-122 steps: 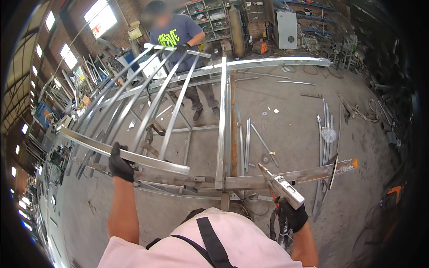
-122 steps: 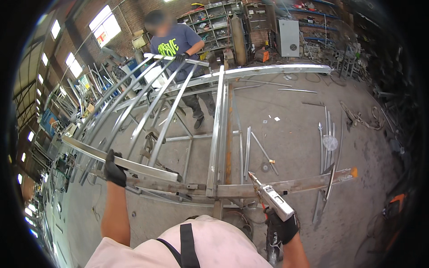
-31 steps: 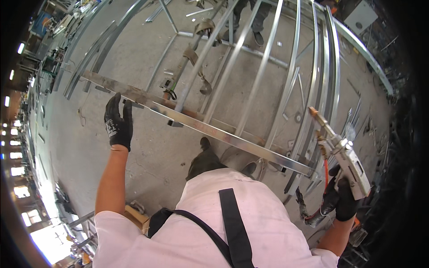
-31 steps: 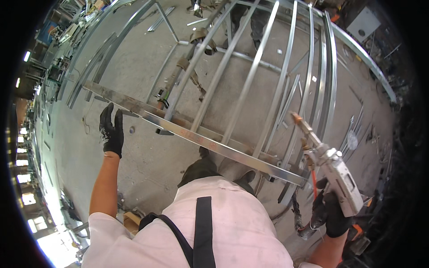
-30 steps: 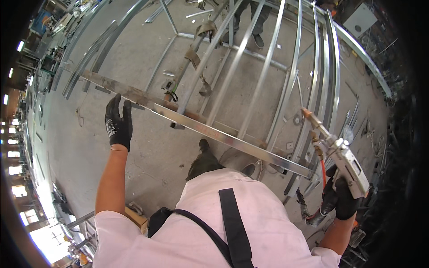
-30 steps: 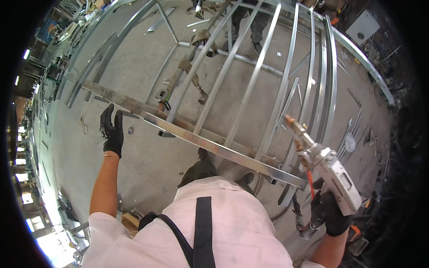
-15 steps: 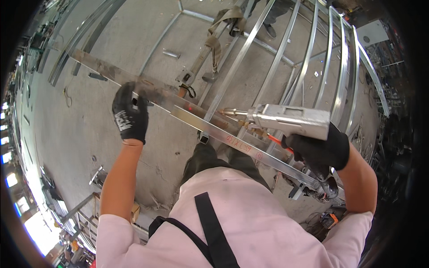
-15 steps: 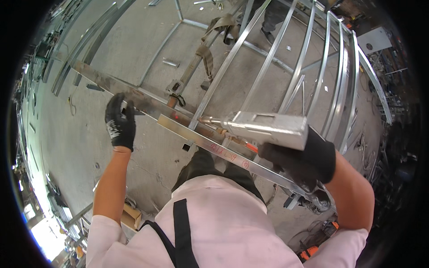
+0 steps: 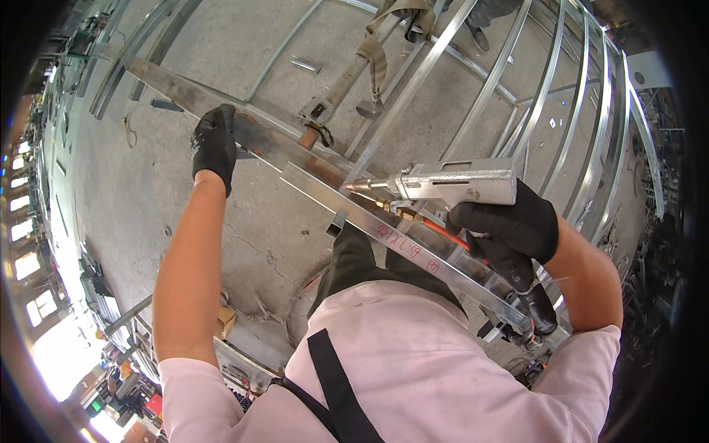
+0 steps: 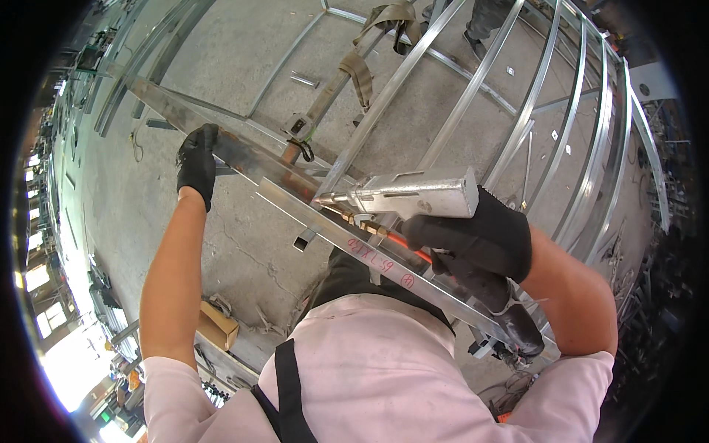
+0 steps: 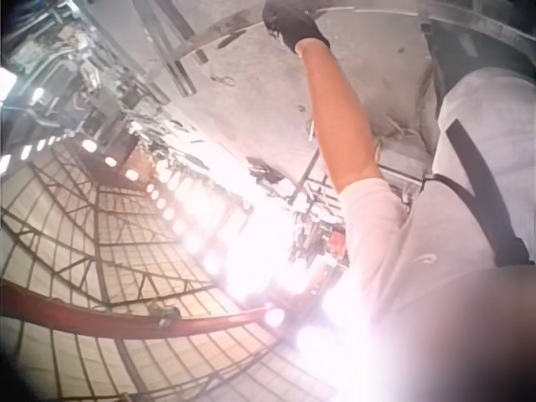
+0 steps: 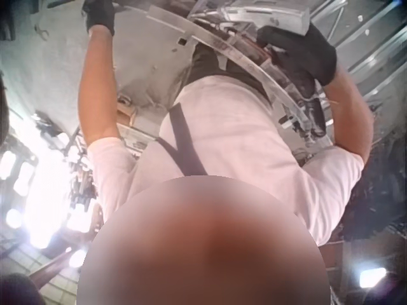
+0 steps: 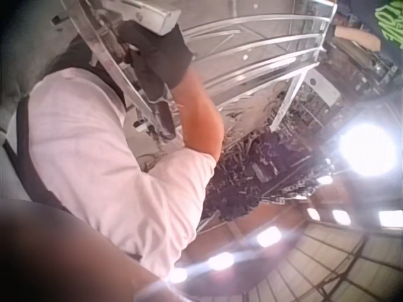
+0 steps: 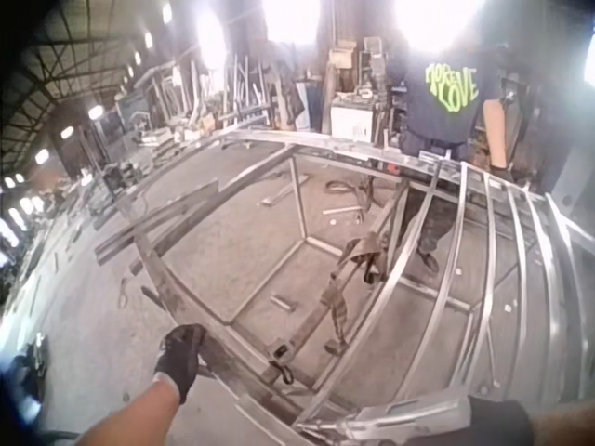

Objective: The person welds a metal frame using a handheld welding torch, creating bright sparks at the joints. They repeatedly position and tack weld metal bars to assemble the structure.

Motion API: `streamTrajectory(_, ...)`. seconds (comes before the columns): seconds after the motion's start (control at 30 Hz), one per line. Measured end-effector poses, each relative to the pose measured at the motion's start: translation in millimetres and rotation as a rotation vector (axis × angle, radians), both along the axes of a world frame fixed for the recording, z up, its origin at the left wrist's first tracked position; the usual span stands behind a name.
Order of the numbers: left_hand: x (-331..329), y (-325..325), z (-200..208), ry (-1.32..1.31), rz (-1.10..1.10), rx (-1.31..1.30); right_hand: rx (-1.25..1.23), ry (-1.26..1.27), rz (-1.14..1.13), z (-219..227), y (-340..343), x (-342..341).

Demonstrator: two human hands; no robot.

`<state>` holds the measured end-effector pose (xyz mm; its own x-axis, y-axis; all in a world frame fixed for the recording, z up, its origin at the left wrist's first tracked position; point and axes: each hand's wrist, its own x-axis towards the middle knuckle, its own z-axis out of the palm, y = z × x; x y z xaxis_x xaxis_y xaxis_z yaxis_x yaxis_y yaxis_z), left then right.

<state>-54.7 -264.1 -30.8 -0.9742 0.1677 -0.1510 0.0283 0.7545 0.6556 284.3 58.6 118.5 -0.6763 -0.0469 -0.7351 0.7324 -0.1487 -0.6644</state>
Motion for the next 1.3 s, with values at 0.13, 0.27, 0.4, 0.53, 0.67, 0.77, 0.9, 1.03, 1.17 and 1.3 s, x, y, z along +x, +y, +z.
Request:
streamTrajectory(0.13,-5.2,-2.5,-0.8,0.032,-0.075,-0.012,0.035,0.076,0.080,-6.0,-1.7,-4.1)
streamTrajectory(0.27,-7.0,-4.0,-5.0,0.010,-0.046,0.002,-0.023,0.086,0.072,-8.9,-0.8,-3.3)
streamTrajectory(0.4,-8.1,-4.4,-7.0,0.015,-0.061,-0.009,-0.041,0.049,0.100,-8.2,1.7,-3.5)
streamTrajectory(0.53,-8.5,-5.1,-8.0,0.012,-0.053,-0.012,-0.038,0.039,0.094,-7.5,-0.4,-5.0)
streamTrajectory(0.67,-10.5,-8.4,-11.7,0.015,-0.062,0.008,-0.042,0.066,0.045,-8.0,-3.9,-5.2)
streamTrajectory(0.77,-12.9,-11.6,-14.0,0.045,-0.102,-0.011,-0.026,0.079,0.061,-7.7,-3.7,-4.1)
streamTrajectory(0.9,-13.0,-13.0,-11.0,0.144,-0.233,-0.146,-0.021,0.093,0.067,-9.5,-4.4,-2.8)
streamTrajectory(1.03,-9.6,-8.4,-5.1,0.039,-0.107,-0.108,-0.054,0.100,0.062,-10.0,-4.4,-1.4)
streamTrajectory(1.17,-8.8,-5.1,-2.7,0.046,-0.105,-0.090,-0.045,0.109,0.097,-8.0,-3.6,-0.1)
streamTrajectory(1.3,-8.5,-5.1,-2.3,0.037,-0.111,-0.055,-0.035,0.103,0.095,-7.1,-4.0,0.7)
